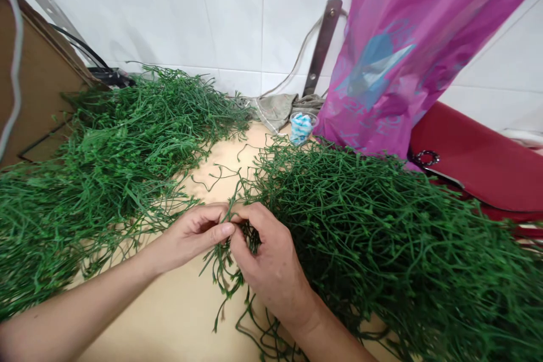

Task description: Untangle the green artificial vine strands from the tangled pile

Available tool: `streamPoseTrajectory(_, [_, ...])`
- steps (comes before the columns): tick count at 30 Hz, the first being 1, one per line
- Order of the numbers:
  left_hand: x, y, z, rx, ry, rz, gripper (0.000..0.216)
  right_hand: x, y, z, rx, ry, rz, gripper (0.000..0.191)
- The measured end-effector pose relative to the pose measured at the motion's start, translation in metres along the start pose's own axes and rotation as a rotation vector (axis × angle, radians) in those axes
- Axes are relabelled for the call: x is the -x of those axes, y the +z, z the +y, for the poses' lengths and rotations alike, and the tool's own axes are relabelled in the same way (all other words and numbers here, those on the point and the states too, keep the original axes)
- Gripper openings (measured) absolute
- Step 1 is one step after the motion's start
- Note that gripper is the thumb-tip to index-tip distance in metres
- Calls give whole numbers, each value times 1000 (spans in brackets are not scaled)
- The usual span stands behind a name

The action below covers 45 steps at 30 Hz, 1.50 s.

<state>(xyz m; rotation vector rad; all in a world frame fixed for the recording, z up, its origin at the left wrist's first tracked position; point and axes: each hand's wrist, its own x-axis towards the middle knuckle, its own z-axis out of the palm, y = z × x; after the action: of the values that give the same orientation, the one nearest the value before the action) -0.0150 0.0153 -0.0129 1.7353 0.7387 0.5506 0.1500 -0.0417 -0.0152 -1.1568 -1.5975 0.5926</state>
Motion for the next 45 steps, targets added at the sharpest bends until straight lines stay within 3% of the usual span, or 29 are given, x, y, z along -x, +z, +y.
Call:
streamPoseTrajectory(8, [-3,-4,2,7,52,-103,43,3,3,1,149,-35,-48,18])
streamPoseTrajectory(14, [-1,-3,7,42,99,-233,38,3,-1,6,76,-73,-126,26])
streamPoseTrajectory(16, [0,-3,6,45,90,-216,38,2,-3,6,34,-77,-127,27])
streamPoseTrajectory(20, [0,-6,3,62,26,-21,39,2,-5,-1,-28,-50,-107,24])
streamPoseTrajectory(23, [-1,-8,3,45,28,43,39,2,-3,-2,-11,-3,-66,20])
streamPoseTrajectory(33, [0,-7,1,-151,58,60,40,2,0,4,39,-5,-13,9])
streamPoseTrajectory(38, [-1,-6,5,-170,115,-32,35,7,1,2,120,29,-85,14])
streamPoseTrajectory(45, [-1,-4,1,-219,171,-83,33,5,0,-3,184,-86,-188,22])
